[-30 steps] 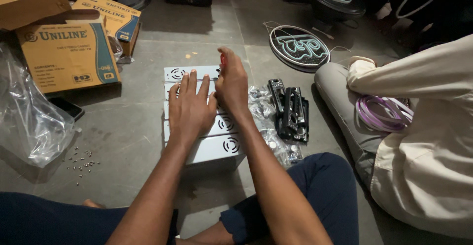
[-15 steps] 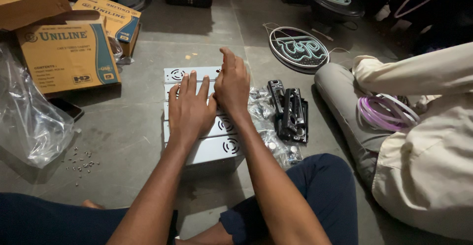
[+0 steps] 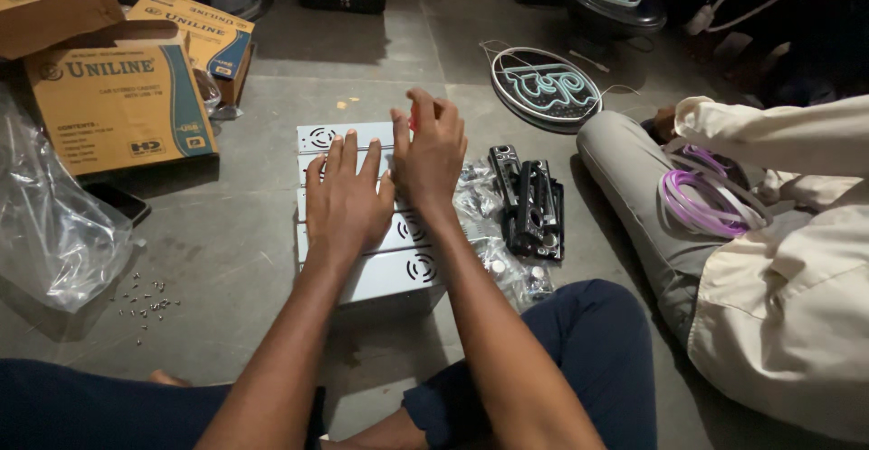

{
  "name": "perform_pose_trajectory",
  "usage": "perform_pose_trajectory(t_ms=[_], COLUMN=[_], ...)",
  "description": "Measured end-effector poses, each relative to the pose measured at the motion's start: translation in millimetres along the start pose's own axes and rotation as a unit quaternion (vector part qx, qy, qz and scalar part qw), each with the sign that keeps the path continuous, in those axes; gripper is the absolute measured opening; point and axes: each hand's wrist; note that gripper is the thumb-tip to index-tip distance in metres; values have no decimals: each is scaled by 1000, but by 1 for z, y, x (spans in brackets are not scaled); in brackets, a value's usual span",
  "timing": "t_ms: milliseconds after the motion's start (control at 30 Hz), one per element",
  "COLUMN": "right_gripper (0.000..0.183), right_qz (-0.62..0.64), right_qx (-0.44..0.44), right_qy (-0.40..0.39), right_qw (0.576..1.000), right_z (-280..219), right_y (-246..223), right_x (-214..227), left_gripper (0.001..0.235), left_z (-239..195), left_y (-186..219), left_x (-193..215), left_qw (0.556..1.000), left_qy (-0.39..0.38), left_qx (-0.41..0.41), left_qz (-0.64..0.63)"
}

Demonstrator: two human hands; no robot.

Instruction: The person sits on the floor and uses a red-handled screwdriver to fasten screws into stacked silver metal chassis units. They then separate the chassis units and place them on the floor.

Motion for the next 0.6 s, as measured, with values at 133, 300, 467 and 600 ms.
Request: perform_pose_trajectory(t_ms=[133, 300, 467, 600], right_gripper=[35, 37, 36, 49], right_qz=[37, 47, 32, 40], right_qx=[-18, 20, -12, 27], right_qy=[-20, 26, -11, -20], right_qw=[999, 998, 999, 999], right_z=[1, 3, 0, 0], right_y=[2, 8, 11, 8], right_x=[1, -3, -2, -2], left_gripper=[58, 58, 58, 59], left_z=[-1, 0, -1, -3], left_y=[1, 1, 2, 2], left_x=[0, 3, 5, 9], left_qw=[1000, 999, 1000, 1000], left_qy=[-5, -21, -7, -5], left_qx=[10, 11, 6, 6], left_qz=[-18, -20, -16, -16])
Point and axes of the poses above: each hand's wrist, its own z-axis towards the middle knuckle, its own x-axis out of the back of the hand, y = z × x, and after that the axes turned 6 degrees about z, right-handed
